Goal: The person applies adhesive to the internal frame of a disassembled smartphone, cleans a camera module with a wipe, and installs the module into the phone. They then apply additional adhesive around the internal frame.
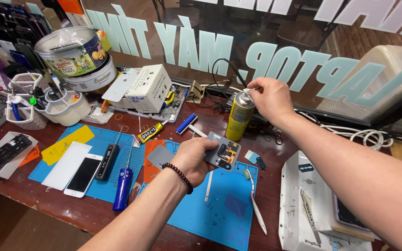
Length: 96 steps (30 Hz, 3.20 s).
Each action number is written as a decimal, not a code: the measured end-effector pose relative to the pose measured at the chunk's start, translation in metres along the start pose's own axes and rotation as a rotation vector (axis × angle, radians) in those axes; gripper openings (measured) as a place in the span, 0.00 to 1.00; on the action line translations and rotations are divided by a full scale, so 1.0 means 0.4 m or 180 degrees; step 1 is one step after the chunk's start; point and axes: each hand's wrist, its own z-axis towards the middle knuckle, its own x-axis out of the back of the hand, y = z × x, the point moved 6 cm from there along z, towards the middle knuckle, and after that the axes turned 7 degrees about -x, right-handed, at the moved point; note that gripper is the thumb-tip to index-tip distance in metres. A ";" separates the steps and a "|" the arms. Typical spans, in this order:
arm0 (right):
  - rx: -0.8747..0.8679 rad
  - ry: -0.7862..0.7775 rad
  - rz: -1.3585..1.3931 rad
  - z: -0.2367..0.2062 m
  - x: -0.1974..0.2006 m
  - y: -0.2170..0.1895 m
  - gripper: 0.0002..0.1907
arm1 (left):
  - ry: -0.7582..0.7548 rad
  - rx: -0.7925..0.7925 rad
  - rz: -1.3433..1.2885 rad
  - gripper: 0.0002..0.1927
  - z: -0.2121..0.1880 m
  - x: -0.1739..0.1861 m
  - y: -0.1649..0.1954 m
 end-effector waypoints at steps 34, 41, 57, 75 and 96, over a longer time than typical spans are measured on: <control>0.0549 0.0382 -0.0223 0.018 0.005 0.011 0.05 | -0.0428 -0.0007 0.0180 0.11 -0.027 -0.077 0.051; -0.1302 -0.0647 0.1336 -0.259 0.131 0.153 0.13 | -0.0680 0.0076 0.0418 0.11 -0.058 -0.180 -0.040; -0.2678 -0.0649 0.2636 -0.623 0.435 0.265 0.11 | -0.1077 0.0457 0.0767 0.10 -0.099 -0.458 -0.273; -0.1425 -0.0389 0.1512 -0.509 0.502 0.114 0.10 | -0.1298 -0.0616 0.2069 0.08 -0.172 -0.477 -0.226; -0.0806 -0.1131 0.0697 -0.427 0.420 -0.005 0.09 | -0.1315 -0.0546 0.2535 0.10 -0.172 -0.443 -0.172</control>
